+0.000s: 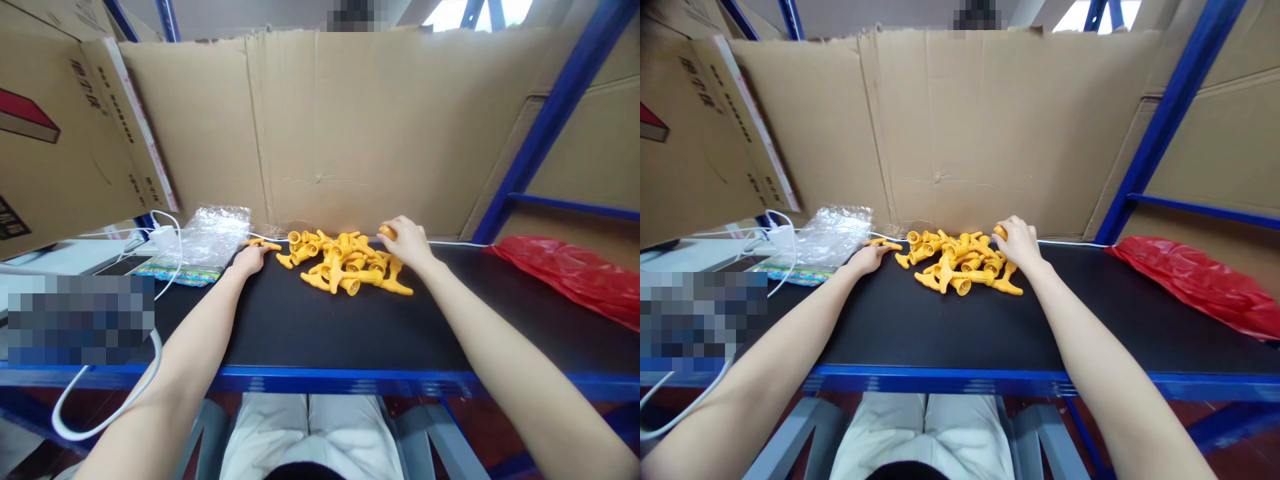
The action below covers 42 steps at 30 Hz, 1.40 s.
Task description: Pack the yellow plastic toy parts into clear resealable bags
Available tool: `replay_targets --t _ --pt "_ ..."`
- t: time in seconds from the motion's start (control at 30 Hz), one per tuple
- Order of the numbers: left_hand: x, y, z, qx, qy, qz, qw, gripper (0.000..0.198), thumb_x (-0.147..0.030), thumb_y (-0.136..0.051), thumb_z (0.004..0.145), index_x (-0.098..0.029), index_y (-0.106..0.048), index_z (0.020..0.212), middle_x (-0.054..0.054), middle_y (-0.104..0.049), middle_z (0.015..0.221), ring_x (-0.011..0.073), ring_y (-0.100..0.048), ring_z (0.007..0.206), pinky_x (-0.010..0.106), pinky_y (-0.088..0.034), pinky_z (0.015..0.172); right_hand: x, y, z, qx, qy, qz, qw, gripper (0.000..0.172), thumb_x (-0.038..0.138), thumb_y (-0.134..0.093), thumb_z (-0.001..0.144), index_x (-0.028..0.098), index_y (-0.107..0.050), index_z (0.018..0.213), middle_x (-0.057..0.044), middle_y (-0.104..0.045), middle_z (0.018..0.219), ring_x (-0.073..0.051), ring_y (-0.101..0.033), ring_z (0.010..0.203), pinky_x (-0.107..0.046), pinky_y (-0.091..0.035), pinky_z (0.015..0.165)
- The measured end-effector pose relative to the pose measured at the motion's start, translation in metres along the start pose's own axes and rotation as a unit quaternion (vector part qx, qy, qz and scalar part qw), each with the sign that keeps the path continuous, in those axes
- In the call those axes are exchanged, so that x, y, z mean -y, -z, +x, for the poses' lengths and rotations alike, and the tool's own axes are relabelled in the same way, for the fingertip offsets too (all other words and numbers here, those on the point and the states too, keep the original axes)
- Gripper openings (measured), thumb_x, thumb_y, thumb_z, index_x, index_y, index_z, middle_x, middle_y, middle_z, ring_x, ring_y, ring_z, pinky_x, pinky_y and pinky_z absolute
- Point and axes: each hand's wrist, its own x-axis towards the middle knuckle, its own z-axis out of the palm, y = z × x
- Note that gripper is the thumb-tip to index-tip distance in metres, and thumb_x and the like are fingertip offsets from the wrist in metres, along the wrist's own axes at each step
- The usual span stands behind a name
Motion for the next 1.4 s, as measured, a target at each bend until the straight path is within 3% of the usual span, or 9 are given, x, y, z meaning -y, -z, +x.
replay_targets --t 0.1,0.37,0.57,0.77,1.03,1.23,1.4 --pt "-0.003 0.004 -0.001 0.03 0.022 0.037 0.999 0.048 -0.019 -0.036 0.086 -0.028 -0.049 0.13 0.004 -0.058 0.124 0.0204 -0.055 0.112 0.029 -0.042 0.094 -0.002 -0.002 0.0 0.003 -0.007 0.002 1.0 0.025 0.034 -0.052 0.081 0.019 -0.063 0.098 -0.01 -0.06 0.097 -0.027 -0.054 0.096 -0.039 -0.039 0.077" --pt "-0.005 0.005 -0.002 0.004 0.045 0.054 0.998 0.051 -0.016 -0.043 0.08 -0.026 -0.051 0.129 0.009 -0.064 0.114 0.0252 -0.061 0.101 0.034 -0.048 0.086 -0.006 -0.003 0.0 0.003 -0.027 -0.002 1.0 0.027 0.035 -0.05 0.081 0.019 -0.062 0.099 -0.011 -0.061 0.099 -0.027 -0.053 0.097 -0.039 -0.038 0.078" --pt "-0.005 0.006 -0.003 -0.006 0.033 0.037 0.999 0.051 -0.012 -0.044 0.078 -0.028 -0.056 0.125 0.009 -0.064 0.114 0.026 -0.062 0.099 0.037 -0.048 0.087 -0.022 -0.005 0.0 0.003 -0.116 -0.015 0.993 0.033 0.036 -0.05 0.081 0.017 -0.059 0.106 -0.013 -0.061 0.109 -0.03 -0.051 0.103 -0.043 -0.037 0.082" --pt "-0.009 0.009 -0.006 -0.007 0.044 0.029 0.999 0.049 -0.012 -0.043 0.077 -0.026 -0.059 0.121 0.008 -0.064 0.113 0.0257 -0.061 0.101 0.036 -0.048 0.087 -0.056 -0.015 -0.007 -0.005 -0.245 0.023 0.969 0.036 0.036 -0.055 0.077 0.018 -0.051 0.108 -0.01 -0.064 0.101 -0.026 -0.056 0.095 -0.038 -0.039 0.081" --pt "-0.017 0.013 -0.006 -0.085 0.004 0.041 0.995 0.039 -0.013 -0.041 0.077 -0.018 -0.067 0.106 0.009 -0.06 0.118 0.0238 -0.057 0.106 0.031 -0.046 0.087 -0.086 -0.032 -0.024 0.112 -0.321 -0.025 0.94 0.026 0.032 -0.054 0.079 0.021 -0.051 0.102 -0.01 -0.063 0.099 -0.025 -0.059 0.092 -0.034 -0.043 0.074" --pt "-0.024 0.018 -0.009 -0.122 -0.01 0.048 0.991 0.033 -0.016 -0.039 0.081 -0.016 -0.068 0.096 0.009 -0.063 0.107 0.0213 -0.058 0.101 0.03 -0.046 0.087 -0.087 -0.03 -0.032 0.12 -0.324 -0.062 0.937 0.034 0.03 -0.049 0.082 0.022 -0.047 0.115 -0.013 -0.057 0.119 -0.027 -0.055 0.105 -0.041 -0.042 0.083" --pt "-0.028 0.019 -0.01 -0.131 -0.007 0.041 0.99 0.032 -0.016 -0.04 0.082 -0.017 -0.068 0.098 0.008 -0.062 0.108 0.0199 -0.057 0.105 0.028 -0.044 0.09 -0.089 -0.032 -0.03 0.129 -0.343 -0.061 0.928 0.037 0.029 -0.04 0.086 0.019 -0.043 0.121 -0.015 -0.055 0.12 -0.03 -0.053 0.109 -0.048 -0.039 0.088"
